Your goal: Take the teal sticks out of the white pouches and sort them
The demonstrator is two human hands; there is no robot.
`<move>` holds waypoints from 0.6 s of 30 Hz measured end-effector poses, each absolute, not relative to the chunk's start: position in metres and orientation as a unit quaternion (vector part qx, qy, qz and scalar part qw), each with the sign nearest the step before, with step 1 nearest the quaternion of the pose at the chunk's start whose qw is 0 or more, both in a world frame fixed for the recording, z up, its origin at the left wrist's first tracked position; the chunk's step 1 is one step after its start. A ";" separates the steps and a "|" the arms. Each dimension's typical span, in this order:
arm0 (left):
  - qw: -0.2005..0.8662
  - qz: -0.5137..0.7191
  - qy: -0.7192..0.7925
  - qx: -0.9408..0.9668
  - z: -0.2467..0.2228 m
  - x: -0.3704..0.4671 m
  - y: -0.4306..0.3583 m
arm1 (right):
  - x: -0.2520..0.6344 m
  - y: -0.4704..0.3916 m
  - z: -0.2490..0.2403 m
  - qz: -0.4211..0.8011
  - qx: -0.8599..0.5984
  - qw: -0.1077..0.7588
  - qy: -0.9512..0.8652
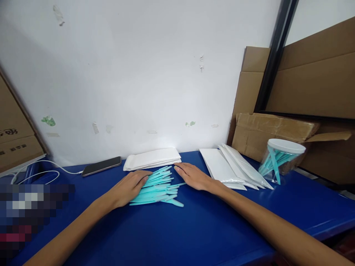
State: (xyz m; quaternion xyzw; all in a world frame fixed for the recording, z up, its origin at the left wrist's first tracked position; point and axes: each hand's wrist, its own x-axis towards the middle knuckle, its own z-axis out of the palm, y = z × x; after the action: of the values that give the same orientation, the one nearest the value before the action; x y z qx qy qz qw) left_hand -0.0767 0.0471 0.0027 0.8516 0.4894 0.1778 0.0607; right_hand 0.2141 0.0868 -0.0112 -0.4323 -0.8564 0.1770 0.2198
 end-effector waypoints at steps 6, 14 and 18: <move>0.062 0.173 0.496 0.849 0.004 -0.074 0.046 | 0.214 0.087 0.001 0.015 -0.477 0.210 -0.853; 0.061 0.169 0.501 0.846 0.009 -0.072 0.040 | 0.277 0.119 0.035 -0.142 -0.705 0.205 -0.664; 0.057 0.173 0.492 0.851 0.008 -0.073 0.041 | 0.320 0.136 0.028 -0.046 -0.831 0.142 -0.536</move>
State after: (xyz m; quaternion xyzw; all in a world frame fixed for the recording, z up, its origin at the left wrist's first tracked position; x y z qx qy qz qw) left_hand -0.0725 0.0414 0.0085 0.8512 0.4923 0.1728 0.0575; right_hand 0.3203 0.1365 0.0278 -0.8308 -0.5362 -0.0458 0.1419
